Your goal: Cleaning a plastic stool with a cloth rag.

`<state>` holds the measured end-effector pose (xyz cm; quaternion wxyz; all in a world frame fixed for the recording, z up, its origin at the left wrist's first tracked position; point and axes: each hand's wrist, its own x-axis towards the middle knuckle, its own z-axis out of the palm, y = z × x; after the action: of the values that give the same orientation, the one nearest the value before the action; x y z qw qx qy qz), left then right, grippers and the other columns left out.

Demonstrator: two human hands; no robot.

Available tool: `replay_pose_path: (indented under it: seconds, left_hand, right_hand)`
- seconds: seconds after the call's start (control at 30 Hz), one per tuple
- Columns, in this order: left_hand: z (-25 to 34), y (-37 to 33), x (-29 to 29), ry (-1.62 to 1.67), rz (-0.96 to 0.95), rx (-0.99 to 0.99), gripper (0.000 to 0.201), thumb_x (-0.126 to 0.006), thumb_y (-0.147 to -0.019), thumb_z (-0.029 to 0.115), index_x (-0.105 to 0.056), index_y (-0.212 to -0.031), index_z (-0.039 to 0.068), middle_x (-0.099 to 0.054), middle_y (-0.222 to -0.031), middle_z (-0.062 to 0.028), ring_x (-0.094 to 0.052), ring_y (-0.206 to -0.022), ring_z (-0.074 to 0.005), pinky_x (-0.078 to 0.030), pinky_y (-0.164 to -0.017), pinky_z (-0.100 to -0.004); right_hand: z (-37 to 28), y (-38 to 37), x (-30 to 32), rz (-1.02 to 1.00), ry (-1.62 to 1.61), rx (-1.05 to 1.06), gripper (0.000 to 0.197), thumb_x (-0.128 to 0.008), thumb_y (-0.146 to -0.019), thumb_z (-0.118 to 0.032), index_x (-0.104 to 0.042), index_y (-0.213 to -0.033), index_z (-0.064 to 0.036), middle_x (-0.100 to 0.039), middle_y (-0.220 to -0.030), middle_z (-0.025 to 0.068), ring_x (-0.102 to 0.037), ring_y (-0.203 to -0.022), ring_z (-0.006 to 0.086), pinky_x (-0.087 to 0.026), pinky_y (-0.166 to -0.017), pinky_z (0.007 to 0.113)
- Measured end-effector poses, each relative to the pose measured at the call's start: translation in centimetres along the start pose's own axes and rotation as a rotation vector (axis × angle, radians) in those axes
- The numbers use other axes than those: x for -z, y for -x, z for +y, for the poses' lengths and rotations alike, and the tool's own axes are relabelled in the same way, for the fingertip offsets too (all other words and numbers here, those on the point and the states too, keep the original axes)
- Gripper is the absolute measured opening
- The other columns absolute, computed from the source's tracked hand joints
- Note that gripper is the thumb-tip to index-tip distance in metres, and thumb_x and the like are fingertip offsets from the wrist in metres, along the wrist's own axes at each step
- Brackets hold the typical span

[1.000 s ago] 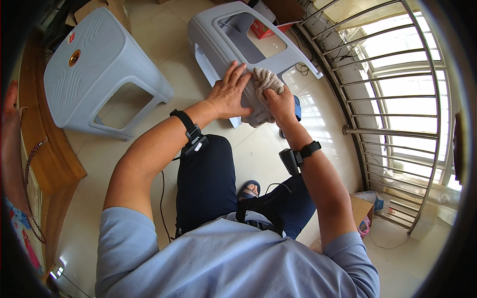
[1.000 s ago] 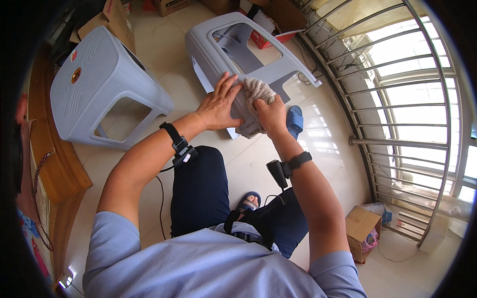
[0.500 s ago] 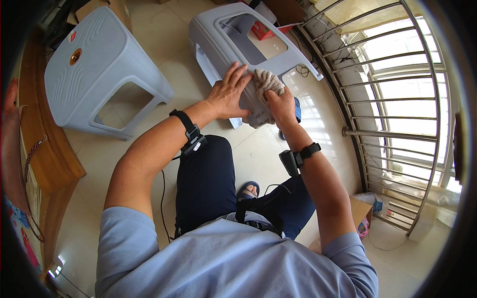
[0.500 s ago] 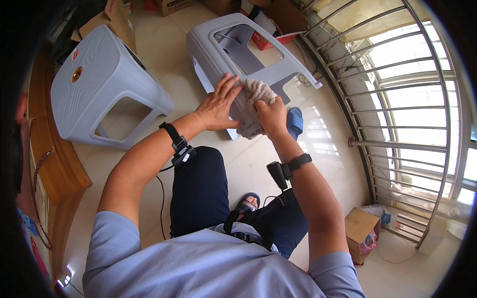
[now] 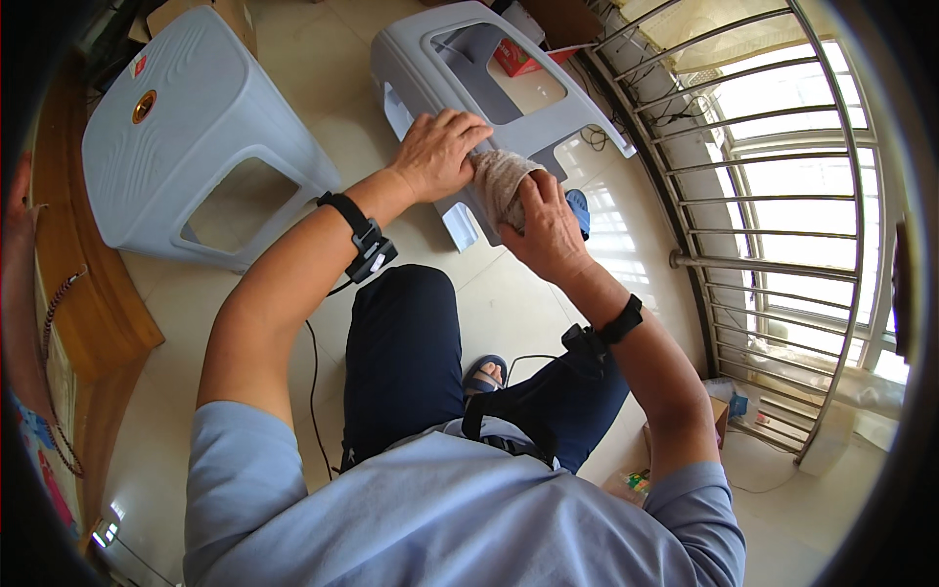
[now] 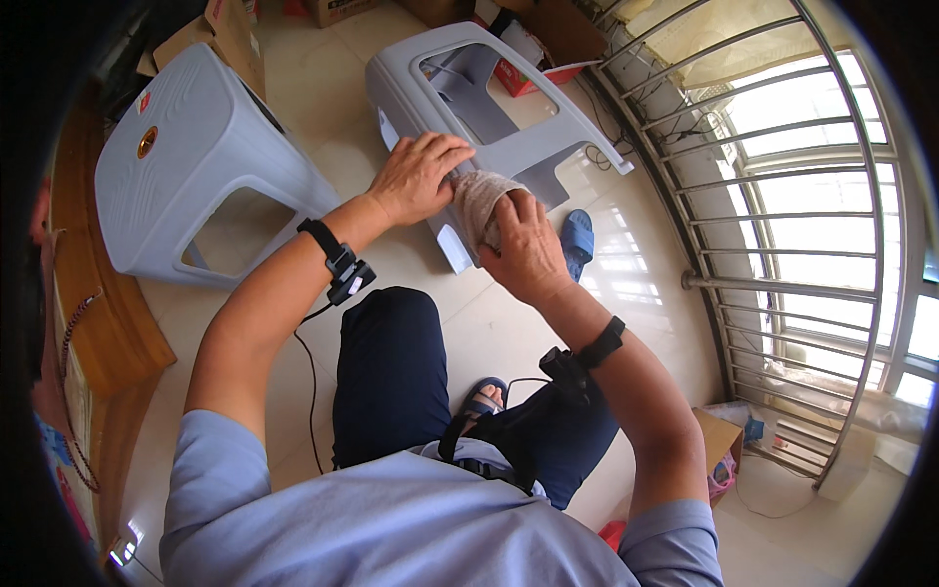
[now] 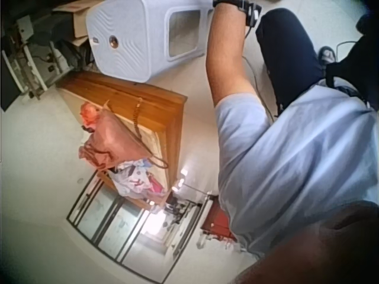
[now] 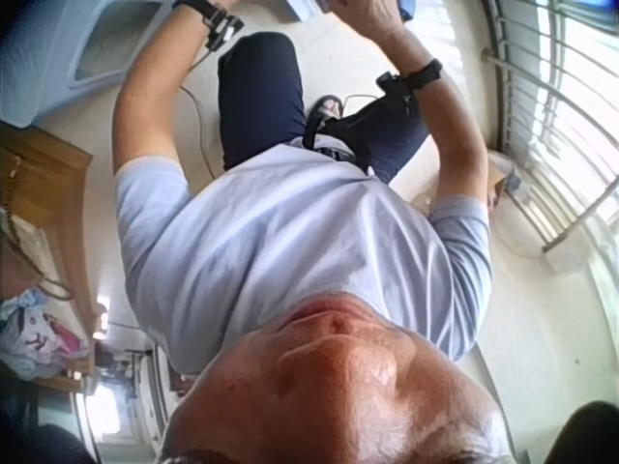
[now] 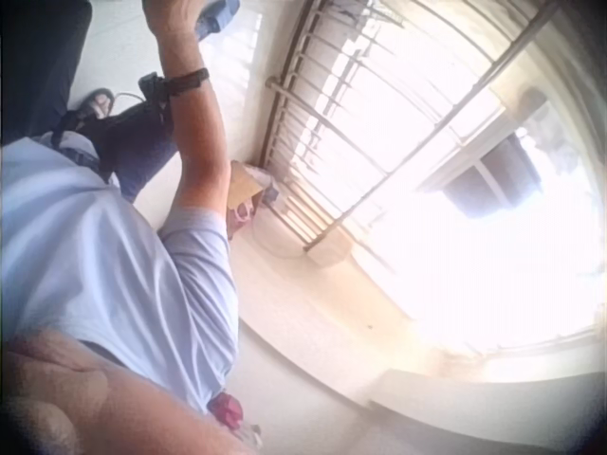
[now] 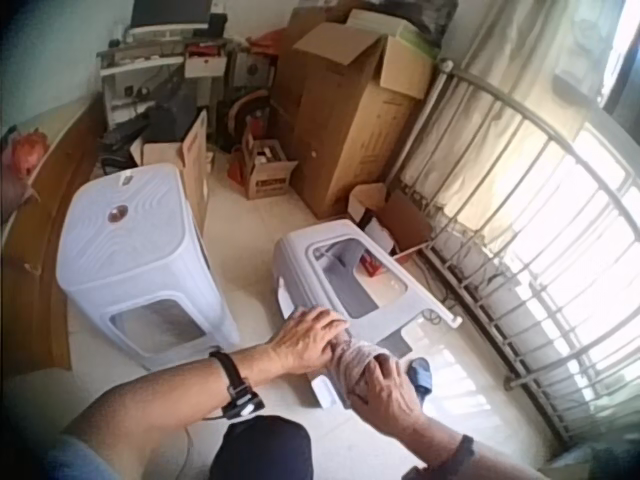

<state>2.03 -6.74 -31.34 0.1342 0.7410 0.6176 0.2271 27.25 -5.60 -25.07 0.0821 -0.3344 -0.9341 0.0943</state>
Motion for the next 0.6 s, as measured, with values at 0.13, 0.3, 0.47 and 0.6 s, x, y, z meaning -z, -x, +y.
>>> replay_pose_path:
  seconds: [0.13,0.3,0.47,0.6]
  left_hand:
    - [-2.9,-1.7,-2.4,-0.175,0.264,-0.057,0.05,-0.06,-0.107,0.026,-0.059,-0.157,0.02,-0.051,-0.163,-0.005,-0.034,-0.163,-0.025,-0.024,-0.134,-0.0573]
    - [-2.5,-4.0,-3.7,-0.13,0.156,-0.016,0.044,-0.054,-0.112,0.032,-0.059,-0.154,0.021,-0.049,-0.164,-0.0043,-0.03,-0.165,-0.0248,-0.019,-0.134,-0.0636]
    - [-2.9,-3.9,-2.8,-0.08,0.084,0.026,0.042,-0.053,-0.112,0.032,-0.059,-0.151,0.02,-0.048,-0.165,-0.0043,-0.028,-0.167,-0.0252,-0.017,-0.135,-0.066]
    - [-2.9,-4.2,-2.7,-0.099,0.083,0.023,0.043,-0.052,-0.112,0.032,-0.059,-0.152,0.02,-0.047,-0.168,-0.0045,-0.027,-0.167,-0.0252,-0.017,-0.135,-0.0657]
  right_hand:
    - [-2.3,-1.9,-0.1,-0.112,0.063,-0.089,0.081,-0.091,-0.079,-0.02,-0.052,-0.146,0.0037,-0.053,-0.146,0.0271,-0.055,-0.138,0.0487,-0.052,-0.114,0.054]
    - [-1.4,-3.6,-0.3,-0.185,0.135,-0.278,0.087,-0.098,-0.076,-0.027,-0.051,-0.143,0.0066,-0.055,-0.143,0.0282,-0.064,-0.128,0.0488,-0.059,-0.105,0.05]
    - [-1.7,-5.3,-0.3,-0.184,0.137,-0.271,0.088,-0.099,-0.078,-0.034,-0.051,-0.137,0.0097,-0.058,-0.138,0.03,-0.072,-0.114,0.0483,-0.064,-0.095,0.049]
    - [-1.5,-6.5,-0.2,-0.22,0.063,-0.468,0.089,-0.099,-0.079,-0.038,-0.05,-0.137,0.0094,-0.059,-0.137,0.0308,-0.073,-0.118,0.0451,-0.064,-0.095,0.049]
